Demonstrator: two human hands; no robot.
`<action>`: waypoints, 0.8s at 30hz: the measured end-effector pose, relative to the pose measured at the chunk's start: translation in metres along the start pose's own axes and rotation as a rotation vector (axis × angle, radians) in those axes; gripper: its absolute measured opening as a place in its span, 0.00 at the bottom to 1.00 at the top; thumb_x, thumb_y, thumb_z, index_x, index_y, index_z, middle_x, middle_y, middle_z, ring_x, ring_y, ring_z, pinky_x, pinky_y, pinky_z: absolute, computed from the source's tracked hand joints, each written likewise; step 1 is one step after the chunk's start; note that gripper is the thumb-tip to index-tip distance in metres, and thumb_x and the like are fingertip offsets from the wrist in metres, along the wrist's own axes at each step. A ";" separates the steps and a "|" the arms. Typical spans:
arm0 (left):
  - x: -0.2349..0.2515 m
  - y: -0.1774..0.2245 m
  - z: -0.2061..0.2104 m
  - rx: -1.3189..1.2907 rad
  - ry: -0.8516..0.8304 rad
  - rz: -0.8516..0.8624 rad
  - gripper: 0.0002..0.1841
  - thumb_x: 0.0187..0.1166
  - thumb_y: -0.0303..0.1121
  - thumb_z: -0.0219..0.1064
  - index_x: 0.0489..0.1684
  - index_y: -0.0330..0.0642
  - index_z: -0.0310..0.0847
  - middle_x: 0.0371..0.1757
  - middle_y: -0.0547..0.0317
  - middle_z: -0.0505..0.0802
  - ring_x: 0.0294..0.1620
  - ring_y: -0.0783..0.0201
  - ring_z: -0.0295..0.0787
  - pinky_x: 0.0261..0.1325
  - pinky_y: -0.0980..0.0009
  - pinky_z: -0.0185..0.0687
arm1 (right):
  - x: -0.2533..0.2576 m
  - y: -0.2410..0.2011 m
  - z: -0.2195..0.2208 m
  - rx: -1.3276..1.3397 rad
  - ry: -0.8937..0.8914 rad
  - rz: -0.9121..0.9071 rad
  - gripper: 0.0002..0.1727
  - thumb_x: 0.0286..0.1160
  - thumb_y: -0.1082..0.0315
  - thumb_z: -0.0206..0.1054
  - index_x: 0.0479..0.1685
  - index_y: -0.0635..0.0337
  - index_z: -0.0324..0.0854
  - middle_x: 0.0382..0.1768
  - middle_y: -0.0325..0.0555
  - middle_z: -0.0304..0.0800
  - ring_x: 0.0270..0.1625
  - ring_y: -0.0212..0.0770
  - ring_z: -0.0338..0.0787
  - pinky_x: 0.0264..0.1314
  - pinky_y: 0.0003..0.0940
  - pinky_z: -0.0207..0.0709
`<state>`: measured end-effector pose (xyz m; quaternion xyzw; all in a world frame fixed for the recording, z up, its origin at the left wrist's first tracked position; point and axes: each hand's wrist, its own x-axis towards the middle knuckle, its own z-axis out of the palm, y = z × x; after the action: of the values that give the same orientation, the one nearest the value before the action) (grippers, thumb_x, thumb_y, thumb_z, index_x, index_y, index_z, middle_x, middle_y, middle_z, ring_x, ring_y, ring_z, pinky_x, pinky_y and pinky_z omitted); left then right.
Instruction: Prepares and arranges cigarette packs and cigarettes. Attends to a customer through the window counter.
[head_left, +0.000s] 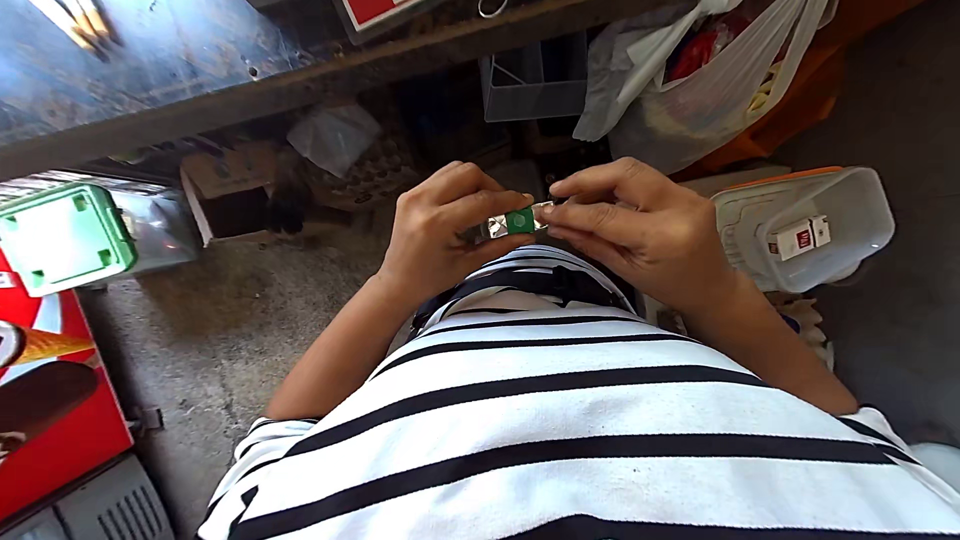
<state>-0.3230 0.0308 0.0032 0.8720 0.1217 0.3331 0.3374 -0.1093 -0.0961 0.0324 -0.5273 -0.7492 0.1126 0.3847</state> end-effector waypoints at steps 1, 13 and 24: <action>0.000 0.000 0.000 0.006 -0.005 -0.004 0.15 0.69 0.36 0.83 0.47 0.36 0.95 0.38 0.49 0.92 0.43 0.65 0.87 0.48 0.75 0.80 | 0.001 0.000 0.000 -0.026 -0.020 -0.037 0.07 0.78 0.74 0.71 0.48 0.66 0.94 0.53 0.58 0.93 0.53 0.41 0.92 0.57 0.27 0.85; -0.005 0.005 -0.005 0.090 0.001 0.077 0.13 0.73 0.35 0.80 0.47 0.36 0.95 0.37 0.47 0.92 0.41 0.60 0.85 0.44 0.72 0.77 | 0.012 -0.006 0.018 -0.093 -0.021 0.009 0.06 0.79 0.74 0.65 0.37 0.69 0.83 0.50 0.60 0.88 0.38 0.40 0.88 0.31 0.26 0.79; -0.013 0.009 -0.006 0.077 0.023 0.052 0.13 0.71 0.35 0.81 0.46 0.35 0.95 0.37 0.47 0.92 0.41 0.62 0.86 0.44 0.75 0.77 | 0.000 -0.010 0.014 0.004 0.020 0.021 0.10 0.78 0.74 0.71 0.52 0.66 0.93 0.53 0.59 0.91 0.48 0.38 0.91 0.51 0.23 0.85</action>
<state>-0.3367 0.0215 0.0056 0.8834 0.1157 0.3466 0.2935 -0.1263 -0.0971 0.0284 -0.5356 -0.7394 0.1127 0.3920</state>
